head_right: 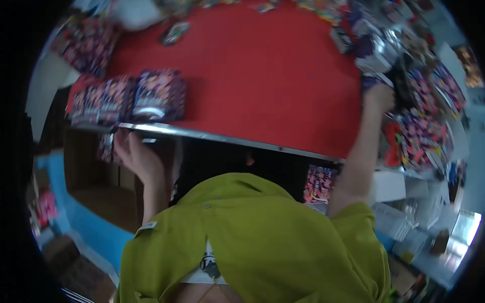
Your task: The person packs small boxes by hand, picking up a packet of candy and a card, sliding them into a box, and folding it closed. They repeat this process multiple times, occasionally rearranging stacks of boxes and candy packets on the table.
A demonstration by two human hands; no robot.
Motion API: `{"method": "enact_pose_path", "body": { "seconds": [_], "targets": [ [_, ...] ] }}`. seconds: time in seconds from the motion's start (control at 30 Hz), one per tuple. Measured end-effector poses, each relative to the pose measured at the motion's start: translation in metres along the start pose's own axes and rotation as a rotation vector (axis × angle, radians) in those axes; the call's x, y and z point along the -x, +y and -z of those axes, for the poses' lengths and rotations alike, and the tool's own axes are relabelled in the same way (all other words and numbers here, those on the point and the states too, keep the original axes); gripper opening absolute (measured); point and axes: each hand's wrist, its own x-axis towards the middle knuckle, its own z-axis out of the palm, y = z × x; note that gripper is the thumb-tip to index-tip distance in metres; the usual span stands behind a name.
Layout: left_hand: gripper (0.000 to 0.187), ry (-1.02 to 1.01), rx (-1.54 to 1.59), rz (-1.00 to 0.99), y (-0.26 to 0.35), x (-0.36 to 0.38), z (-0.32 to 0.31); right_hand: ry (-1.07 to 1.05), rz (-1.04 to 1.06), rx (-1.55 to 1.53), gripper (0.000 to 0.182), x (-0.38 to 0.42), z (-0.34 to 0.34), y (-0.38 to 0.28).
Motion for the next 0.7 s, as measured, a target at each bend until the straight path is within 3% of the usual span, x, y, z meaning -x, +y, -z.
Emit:
{"method": "enact_pose_path", "body": {
  "seconds": [0.03,0.07,0.13,0.23,0.37,0.47,0.57,0.63,0.7],
  "targets": [
    [0.045,-0.003,0.137,-0.012,-0.011,-0.001,0.005,-0.106,-0.061,-0.177,0.039,-0.002,0.001,0.003],
    [0.046,0.034,0.153,-0.044,-0.016,-0.001,0.006,-0.154,0.017,-0.123,0.043,0.014,0.022,-0.002],
    [0.045,0.051,0.161,-0.027,-0.016,-0.002,0.008,-0.275,0.057,0.007,0.046,-0.061,-0.046,0.030],
    [0.040,0.140,0.275,0.132,-0.009,-0.007,0.005,-0.112,0.132,0.076,0.043,-0.018,-0.016,0.002],
    [0.039,0.141,0.276,0.203,-0.005,-0.015,0.002,0.054,0.218,0.095,0.039,-0.063,-0.056,0.030],
    [0.054,0.178,0.314,0.171,-0.003,-0.019,-0.001,0.080,0.154,0.089,0.038,-0.035,-0.014,0.022],
    [0.059,0.106,0.277,0.261,0.005,-0.020,0.000,0.191,0.104,0.063,0.037,-0.038,0.007,0.026],
    [0.054,0.144,0.305,0.257,0.005,-0.020,0.000,0.260,0.051,0.068,0.037,-0.028,0.033,0.018],
    [0.049,0.168,0.330,0.256,0.002,-0.014,0.002,0.381,0.125,0.030,0.037,0.027,0.077,-0.008]
  ]
}}
